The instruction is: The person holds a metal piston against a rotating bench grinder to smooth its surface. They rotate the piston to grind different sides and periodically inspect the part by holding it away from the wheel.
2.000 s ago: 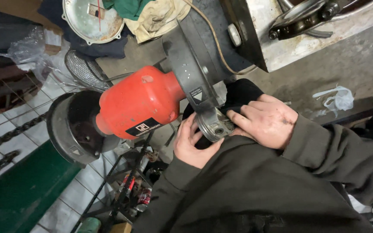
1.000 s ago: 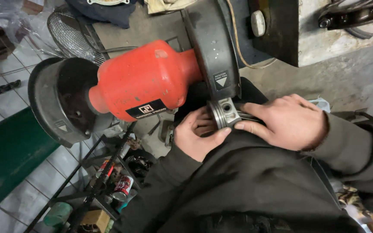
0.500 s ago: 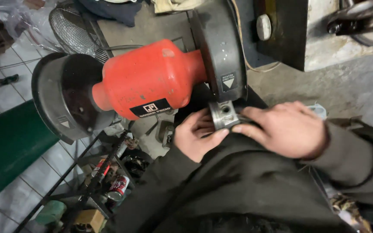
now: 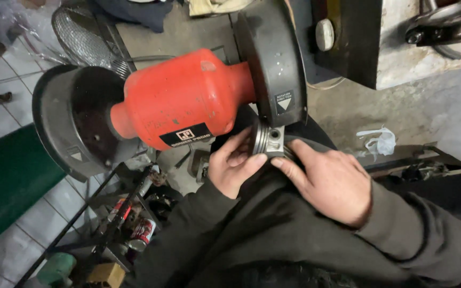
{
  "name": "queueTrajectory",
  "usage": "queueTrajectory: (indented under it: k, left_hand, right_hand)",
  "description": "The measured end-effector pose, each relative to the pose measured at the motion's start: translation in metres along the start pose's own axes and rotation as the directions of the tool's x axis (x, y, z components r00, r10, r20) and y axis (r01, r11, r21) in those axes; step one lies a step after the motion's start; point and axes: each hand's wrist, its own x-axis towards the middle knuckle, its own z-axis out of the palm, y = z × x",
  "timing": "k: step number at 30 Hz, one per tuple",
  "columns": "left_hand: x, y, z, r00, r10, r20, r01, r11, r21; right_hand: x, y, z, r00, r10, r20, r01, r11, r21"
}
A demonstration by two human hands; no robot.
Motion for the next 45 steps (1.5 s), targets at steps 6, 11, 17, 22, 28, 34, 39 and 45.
queueTrajectory:
  k: [6,11,17,22,28,34,39,45]
  left_hand:
    - [0.006,-0.009,-0.009,0.999,-0.038,0.028,0.043,0.977,-0.207]
    - [0.009,-0.014,-0.014,0.997,-0.075,0.032,0.080,0.979,-0.188]
    - [0.007,-0.014,-0.016,0.998,-0.025,0.054,0.034,0.981,-0.193]
    - [0.014,-0.020,-0.019,0.997,0.001,0.072,0.020,0.957,-0.288]
    - [0.017,-0.021,-0.021,0.996,0.015,0.087,0.011,0.956,-0.294]
    - [0.011,-0.010,-0.017,0.985,0.040,0.165,0.015,0.947,-0.320]
    - [0.004,-0.009,-0.015,0.990,0.034,0.138,0.009,0.954,-0.299]
    - [0.014,-0.028,-0.017,0.999,-0.005,0.042,0.014,0.976,-0.219]
  right_hand:
    - [0.004,-0.006,0.015,1.000,0.020,-0.019,-0.019,0.999,0.043]
    - [0.005,-0.004,0.022,0.999,0.043,-0.027,-0.041,0.996,0.073]
    - [0.002,-0.012,0.020,0.998,0.042,-0.042,-0.038,0.995,0.090]
    - [0.007,-0.009,0.022,0.998,0.006,-0.068,-0.001,0.998,0.070]
    - [0.008,-0.008,0.024,0.992,-0.032,-0.122,0.042,0.996,0.083]
    - [0.006,-0.003,0.028,0.989,-0.064,-0.130,0.070,0.997,0.038]
    - [0.000,-0.005,0.025,0.985,-0.089,-0.149,0.095,0.995,0.038]
    - [0.000,0.000,0.024,0.990,-0.028,-0.138,0.034,0.998,0.043]
